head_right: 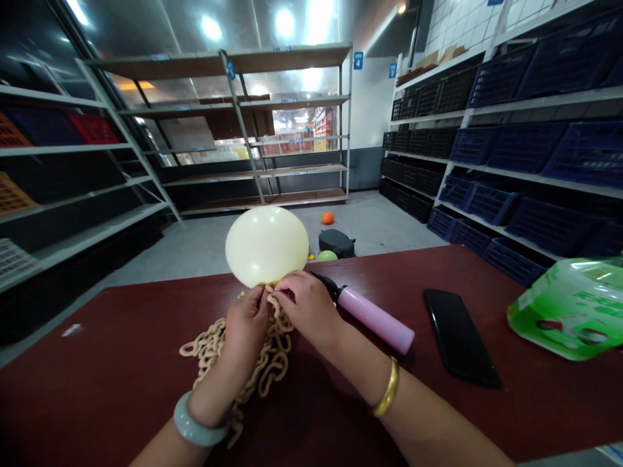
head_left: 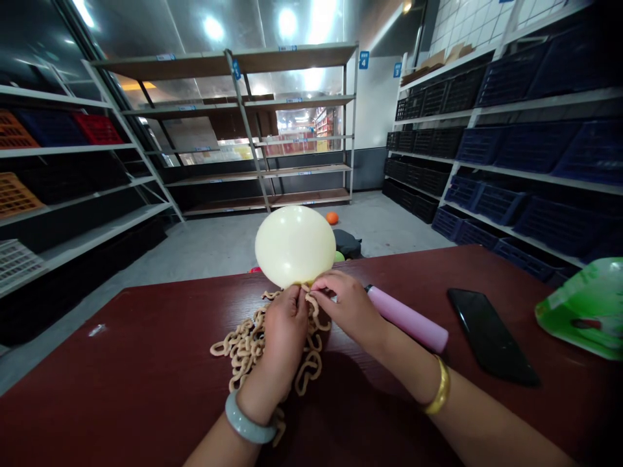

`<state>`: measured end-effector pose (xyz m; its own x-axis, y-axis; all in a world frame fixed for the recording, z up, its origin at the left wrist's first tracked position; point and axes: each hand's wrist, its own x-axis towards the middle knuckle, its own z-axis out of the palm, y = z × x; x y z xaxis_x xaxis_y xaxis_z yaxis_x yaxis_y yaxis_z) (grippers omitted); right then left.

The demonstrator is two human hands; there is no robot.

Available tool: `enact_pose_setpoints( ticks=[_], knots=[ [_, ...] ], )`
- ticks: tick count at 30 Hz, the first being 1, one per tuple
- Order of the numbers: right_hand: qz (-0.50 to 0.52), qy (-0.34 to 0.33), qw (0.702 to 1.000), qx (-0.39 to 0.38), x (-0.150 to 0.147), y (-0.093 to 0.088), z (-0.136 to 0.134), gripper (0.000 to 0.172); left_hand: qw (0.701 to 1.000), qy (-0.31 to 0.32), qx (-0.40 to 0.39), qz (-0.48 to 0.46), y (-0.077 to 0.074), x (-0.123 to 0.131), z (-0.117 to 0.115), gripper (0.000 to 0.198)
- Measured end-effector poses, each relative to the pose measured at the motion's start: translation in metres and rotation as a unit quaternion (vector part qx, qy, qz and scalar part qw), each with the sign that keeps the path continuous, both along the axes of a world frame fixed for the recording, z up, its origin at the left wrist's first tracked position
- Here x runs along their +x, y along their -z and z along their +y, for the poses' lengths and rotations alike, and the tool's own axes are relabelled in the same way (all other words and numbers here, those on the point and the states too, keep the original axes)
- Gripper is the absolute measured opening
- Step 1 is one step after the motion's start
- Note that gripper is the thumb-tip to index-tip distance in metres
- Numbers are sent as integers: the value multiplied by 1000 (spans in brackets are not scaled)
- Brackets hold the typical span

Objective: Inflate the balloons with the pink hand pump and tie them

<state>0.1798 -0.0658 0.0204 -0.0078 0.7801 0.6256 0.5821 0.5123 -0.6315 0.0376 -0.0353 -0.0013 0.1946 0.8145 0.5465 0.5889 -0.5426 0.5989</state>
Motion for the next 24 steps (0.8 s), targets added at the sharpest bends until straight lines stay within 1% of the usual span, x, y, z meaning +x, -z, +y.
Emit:
enact_pose_setpoints(
  ticks=[3, 5, 8, 10, 14, 17, 21, 24],
  knots=[
    [-10, 4, 1000, -11, -2, -2, -1, 13, 1000, 17, -10, 2, 1, 1, 2, 22],
    [-12, 29, 999, -6, -4, -2, -1, 14, 998, 46, -31, -18, 2, 3, 3, 20],
    [1, 73, 997, 8, -7, 0, -2, 14, 993, 91, -57, -50, 2, 4, 3, 23],
    [9, 89, 996, 17, -8, 1, -2, 14, 990, 118, -58, -58, 1, 5, 4, 24],
    [22, 114, 993, 20, -10, 1, -3, 14, 984, 162, -53, -44, 0, 2, 6, 23],
    [20, 118, 993, 15, -11, 1, -5, 13, 986, 155, -45, -46, 1, 0, 8, 24],
    [-26, 104, 993, 55, -10, -2, -9, 11, 986, 140, -49, -74, 1, -1, 7, 25],
    [-49, 91, 992, 75, -8, -4, -12, 15, 982, 137, -69, -113, 0, -1, 5, 24]
  ],
)
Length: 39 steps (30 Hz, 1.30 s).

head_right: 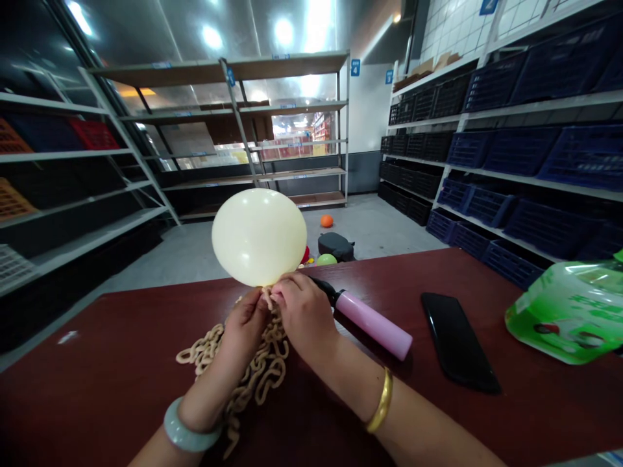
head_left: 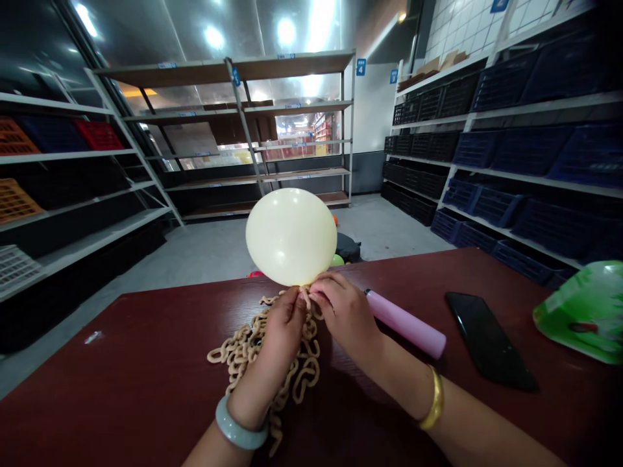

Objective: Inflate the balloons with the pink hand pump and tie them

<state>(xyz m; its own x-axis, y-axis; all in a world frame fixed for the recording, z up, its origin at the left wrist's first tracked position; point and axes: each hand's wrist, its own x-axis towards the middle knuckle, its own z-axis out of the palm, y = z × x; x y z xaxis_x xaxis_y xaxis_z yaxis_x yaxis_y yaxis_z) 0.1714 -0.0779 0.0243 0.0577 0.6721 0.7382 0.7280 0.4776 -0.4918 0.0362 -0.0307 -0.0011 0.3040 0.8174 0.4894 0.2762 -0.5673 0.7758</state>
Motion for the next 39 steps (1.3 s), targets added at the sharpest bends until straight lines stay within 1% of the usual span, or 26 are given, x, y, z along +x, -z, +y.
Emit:
enact_pose_setpoints(
  ticks=[1, 3, 6, 8, 11, 14, 17, 20, 22, 25, 28, 31, 33, 36, 39],
  knots=[
    [-1, -4, 1000, 1, 1, 0, 0, 16, 1000, 1, -6, -13, -1, 0, -1, 24],
    [9, -11, 1000, -3, 4, 0, 1, 13, 999, 4, -12, -29, -2, 2, -3, 23],
    [33, -15, 999, -18, 7, -1, 2, 5, 1000, -1, -1, -23, -4, 4, -7, 22],
    [28, -9, 999, -30, 8, -3, 2, 3, 1000, -15, 10, -8, -5, 5, -9, 22],
    [-9, 13, 999, -40, 4, -7, -1, 7, 1000, -27, 8, 4, -7, 5, -11, 23],
    [-48, 19, 998, -34, -1, -7, -5, 9, 999, -8, -29, -38, -8, 4, -12, 22],
    [-45, -1, 999, -9, -3, -5, -7, 15, 992, 24, -75, -98, -9, 4, -14, 20],
    [-15, -35, 999, 11, 0, -3, -4, 18, 988, 38, -91, -116, -8, 4, -16, 20],
    [12, -53, 998, 12, 4, -2, -2, 13, 990, 38, -85, -109, -7, 3, -17, 21],
    [57, -84, 995, -12, 7, -3, 2, 2, 993, 37, -67, -93, -6, 1, -16, 23],
    [94, -119, 987, -43, 9, -4, 4, 11, 997, 26, -39, -67, -6, 0, -14, 22],
    [123, -144, 980, -55, 11, -4, 5, 17, 999, 6, -2, -39, -4, -1, -12, 20],
    [129, -157, 977, -64, 13, -5, 6, 16, 1000, -1, 15, -22, -3, -2, -10, 20],
    [130, -169, 974, -80, 14, -6, 7, 9, 1000, -5, 28, 5, -2, -2, -8, 22],
    [160, -162, 970, -85, 12, -6, 7, 11, 999, -14, 42, 27, -1, -1, -8, 22]
  ],
)
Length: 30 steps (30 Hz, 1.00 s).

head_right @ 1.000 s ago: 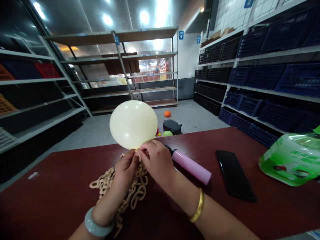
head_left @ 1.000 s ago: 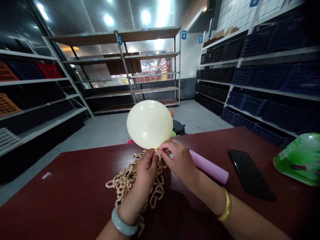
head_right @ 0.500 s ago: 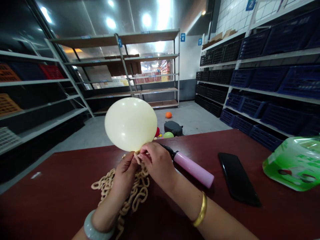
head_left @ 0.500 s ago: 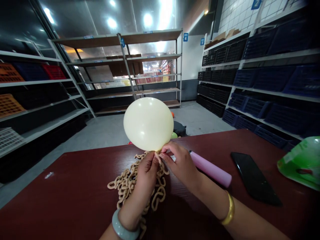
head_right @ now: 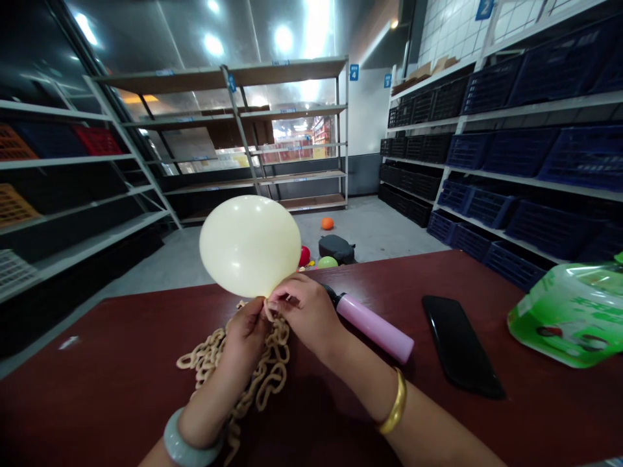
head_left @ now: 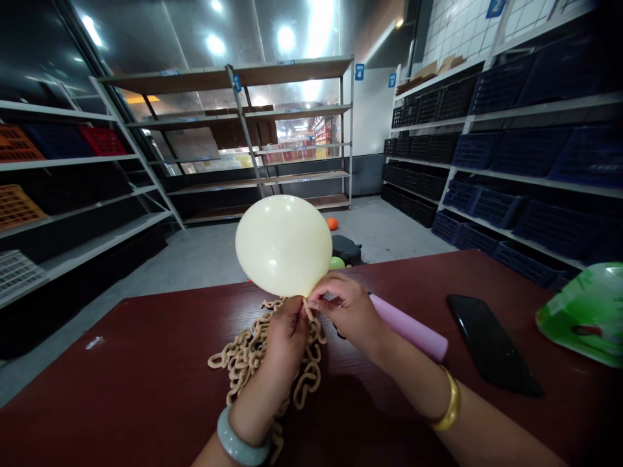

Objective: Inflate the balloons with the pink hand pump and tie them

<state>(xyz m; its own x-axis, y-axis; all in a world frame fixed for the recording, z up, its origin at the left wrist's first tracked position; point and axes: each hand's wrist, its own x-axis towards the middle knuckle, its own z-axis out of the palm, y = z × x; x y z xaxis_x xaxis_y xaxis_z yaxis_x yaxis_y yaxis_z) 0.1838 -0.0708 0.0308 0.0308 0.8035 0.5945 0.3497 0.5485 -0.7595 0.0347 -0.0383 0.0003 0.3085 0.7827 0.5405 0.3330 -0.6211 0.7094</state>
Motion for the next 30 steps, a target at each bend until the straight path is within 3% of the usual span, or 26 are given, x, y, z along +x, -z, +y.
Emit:
enact_pose_setpoints(
  ticks=[12, 14, 18, 22, 25, 27, 30],
  knots=[
    [144, 133, 979, -58, -3, 17, 12, 7, 999, 1, -20, 29, 5, 8, -2, 33],
    [228, 115, 963, -89, 0, 22, 19, 10, 999, 17, 1, 47, 4, 12, -4, 32],
    [397, 49, 903, -158, 6, 26, 29, 25, 995, 48, 43, 77, 2, 17, -4, 28],
    [399, 20, 897, -190, 1, 26, 29, 36, 999, -1, -7, 41, 7, 14, 5, 31],
    [356, -29, 896, -264, -9, 30, 25, 41, 998, -49, -30, 24, 12, 8, 13, 30],
    [340, -61, 882, -321, -15, 33, 23, 41, 997, -59, -14, 47, 14, 7, 16, 28],
    [394, -72, 846, -353, -20, 36, 21, 38, 993, -70, 17, 93, 17, 10, 16, 26]
  ],
)
